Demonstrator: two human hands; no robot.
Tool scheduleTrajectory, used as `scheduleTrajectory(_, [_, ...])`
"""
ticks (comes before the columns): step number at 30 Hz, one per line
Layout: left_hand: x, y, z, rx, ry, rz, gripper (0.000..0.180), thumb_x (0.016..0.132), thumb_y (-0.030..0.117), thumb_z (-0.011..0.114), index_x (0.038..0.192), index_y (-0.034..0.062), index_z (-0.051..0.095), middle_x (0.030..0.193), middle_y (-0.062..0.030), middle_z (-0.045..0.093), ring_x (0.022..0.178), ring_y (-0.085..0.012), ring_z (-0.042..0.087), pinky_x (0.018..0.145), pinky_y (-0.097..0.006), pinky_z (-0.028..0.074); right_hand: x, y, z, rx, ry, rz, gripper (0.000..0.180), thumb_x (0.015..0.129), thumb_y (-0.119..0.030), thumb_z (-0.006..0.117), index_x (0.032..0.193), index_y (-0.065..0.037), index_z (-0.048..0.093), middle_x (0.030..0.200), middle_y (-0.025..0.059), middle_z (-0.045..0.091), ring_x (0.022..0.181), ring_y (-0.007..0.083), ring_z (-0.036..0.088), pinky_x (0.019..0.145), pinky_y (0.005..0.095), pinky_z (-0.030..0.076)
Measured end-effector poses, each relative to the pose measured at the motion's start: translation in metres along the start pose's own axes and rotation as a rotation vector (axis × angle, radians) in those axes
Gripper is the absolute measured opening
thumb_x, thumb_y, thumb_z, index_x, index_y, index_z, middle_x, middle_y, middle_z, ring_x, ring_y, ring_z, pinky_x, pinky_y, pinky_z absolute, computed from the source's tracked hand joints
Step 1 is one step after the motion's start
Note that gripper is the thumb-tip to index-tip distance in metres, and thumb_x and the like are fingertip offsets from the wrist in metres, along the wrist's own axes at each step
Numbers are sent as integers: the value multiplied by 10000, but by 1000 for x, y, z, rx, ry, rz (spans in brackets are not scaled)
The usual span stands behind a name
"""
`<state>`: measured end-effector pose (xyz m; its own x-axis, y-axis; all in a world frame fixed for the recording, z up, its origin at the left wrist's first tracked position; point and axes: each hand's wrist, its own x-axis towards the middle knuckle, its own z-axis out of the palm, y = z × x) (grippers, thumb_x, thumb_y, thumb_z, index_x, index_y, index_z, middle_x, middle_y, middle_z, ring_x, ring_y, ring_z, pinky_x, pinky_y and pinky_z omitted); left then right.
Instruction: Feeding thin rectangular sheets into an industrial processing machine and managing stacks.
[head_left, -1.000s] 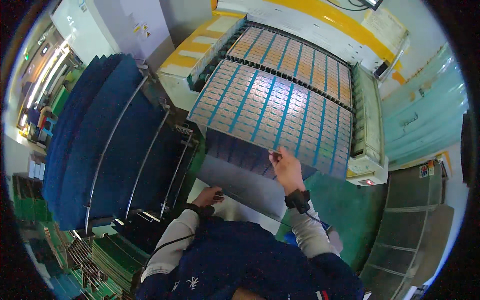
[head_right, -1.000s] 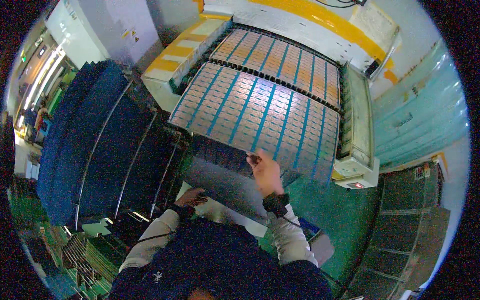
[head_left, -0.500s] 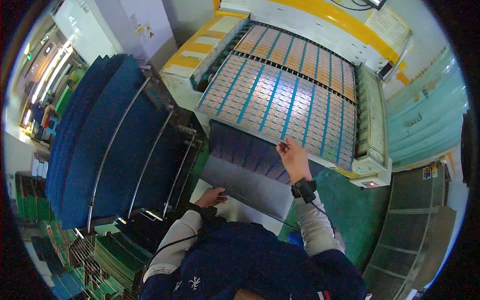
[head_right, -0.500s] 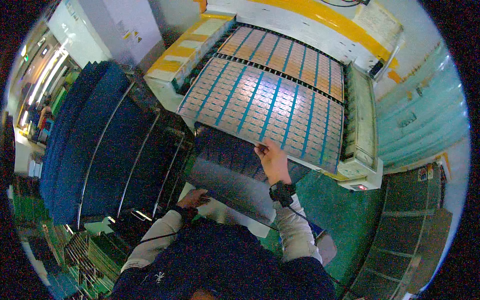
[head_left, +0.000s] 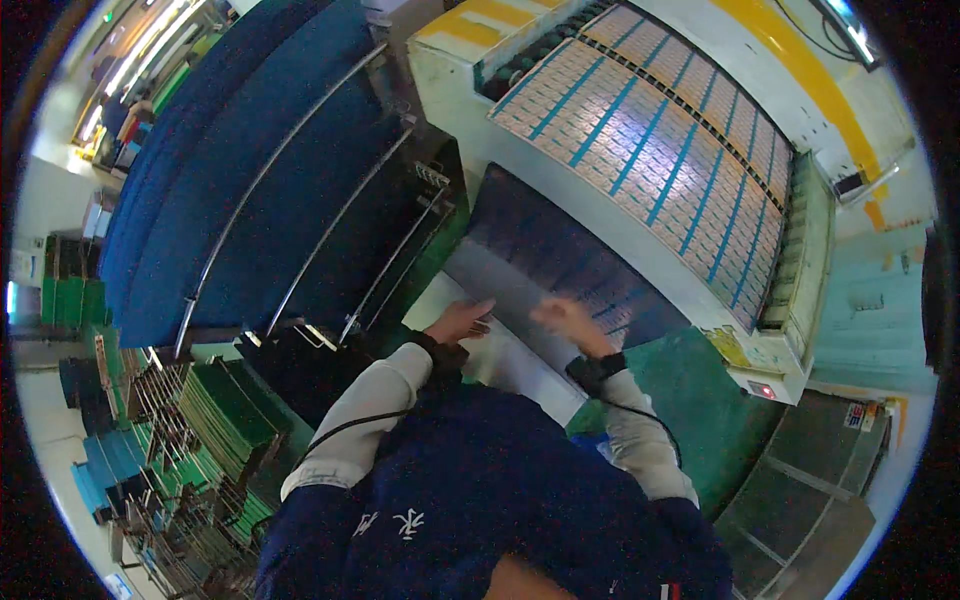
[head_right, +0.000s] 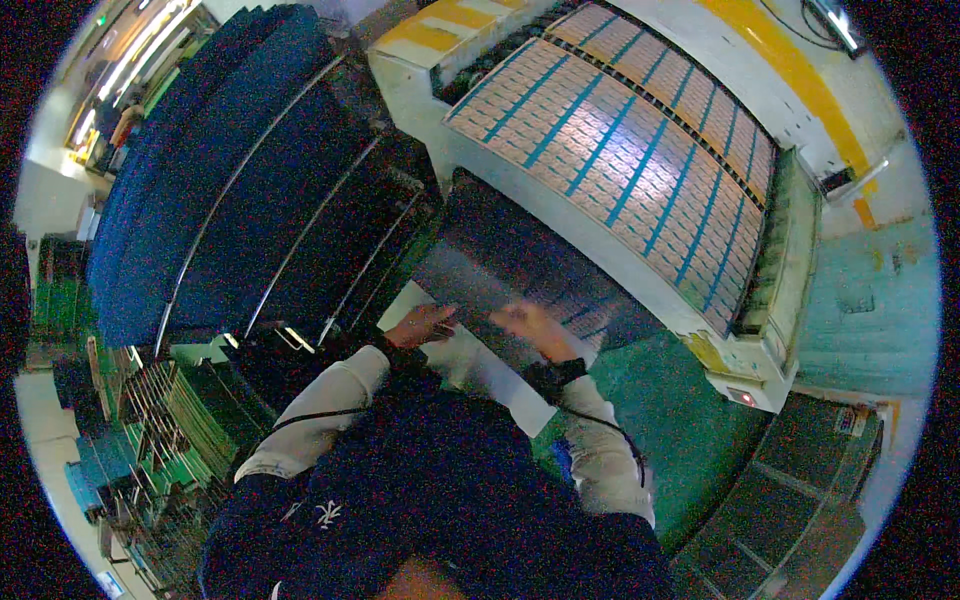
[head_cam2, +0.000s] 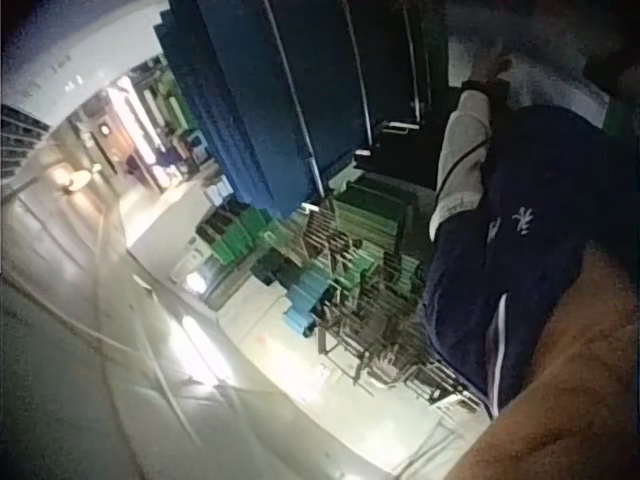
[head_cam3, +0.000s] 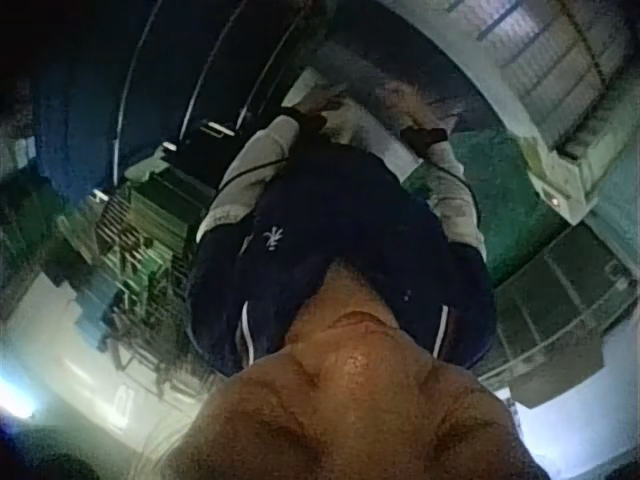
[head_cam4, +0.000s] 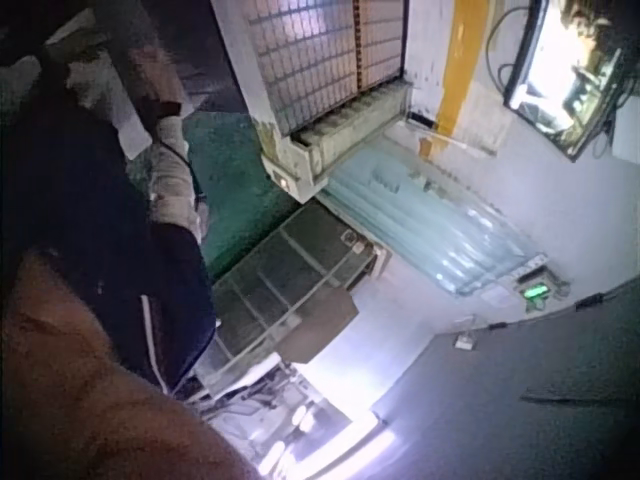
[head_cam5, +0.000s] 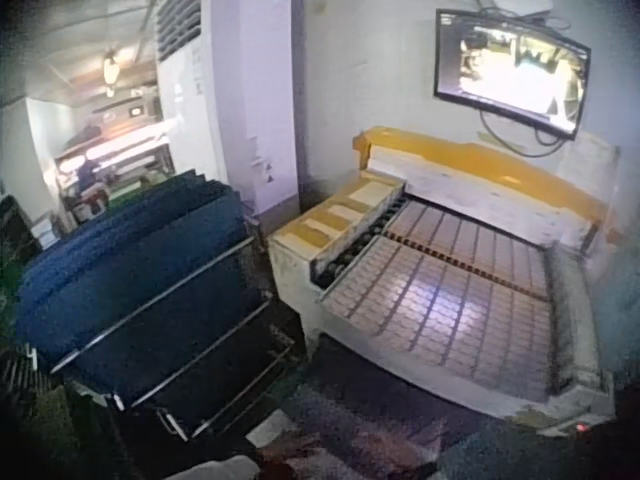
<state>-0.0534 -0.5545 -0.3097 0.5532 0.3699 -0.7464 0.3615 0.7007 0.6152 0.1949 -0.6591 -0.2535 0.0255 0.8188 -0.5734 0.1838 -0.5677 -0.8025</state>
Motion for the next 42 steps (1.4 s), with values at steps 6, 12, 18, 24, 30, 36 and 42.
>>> scheduleTrajectory(6, [-8, 0, 8, 61, 45, 70, 614, 797, 551, 614, 1048, -7, 564, 992, -98, 599, 829, -191, 604, 705, -316, 505, 16, 54, 44, -224, -108, -10, 401, 763, -382, 711, 1019, -76, 668, 865, 24, 648, 733, 106, 556, 600, 267, 442])
scheduleTrajectory(12, [-5, -16, -9, 177, 102, 126, 585, 797, 545, 616, 1023, 7, 578, 981, -86, 588, 827, -179, 590, 687, -302, 490, 16, 58, 52, -191, -98, 19, 384, 782, -387, 688, 992, -65, 681, 829, 22, 660, 718, 138, 561, 641, 292, 451])
scheduleTrajectory(18, [0, -46, -34, 400, 198, 168, 623, 768, 586, 619, 965, -5, 599, 867, -85, 606, 759, -172, 595, 666, -299, 486, 20, 72, 53, -222, -3, -95, 382, 789, -397, 666, 907, -34, 691, 751, 25, 638, 694, 145, 563, 649, 311, 447])
scheduleTrajectory(24, [-19, -52, -33, 407, 197, 204, 682, 762, 647, 569, 923, -16, 592, 825, -86, 607, 706, -167, 598, 636, -299, 483, 7, 55, 69, -200, -29, -112, 383, 772, -393, 681, 918, -39, 681, 746, 28, 629, 689, 145, 564, 613, 309, 446])
scheduleTrajectory(30, [-24, -61, -39, 340, 179, 237, 648, 772, 628, 575, 914, -4, 589, 838, -76, 616, 730, -163, 602, 632, -296, 492, 4, 74, 89, -121, -68, -8, 432, 752, -414, 701, 978, -48, 661, 817, 41, 638, 729, 157, 574, 604, 307, 453])
scheduleTrajectory(36, [-29, -73, -47, 278, 192, 225, 574, 787, 558, 620, 947, 7, 599, 866, -57, 624, 738, -151, 605, 611, -283, 497, 4, 81, 104, -125, -87, -11, 415, 762, -395, 699, 985, -47, 654, 870, 44, 636, 745, 161, 577, 605, 307, 458])
scheduleTrajectory(42, [-33, -80, -48, 328, 189, 219, 597, 800, 571, 593, 949, -8, 604, 866, -79, 626, 742, -167, 612, 613, -291, 499, -1, 88, 118, -78, -127, -4, 386, 771, -370, 706, 1001, -67, 643, 874, 35, 624, 728, 135, 569, 590, 280, 467])
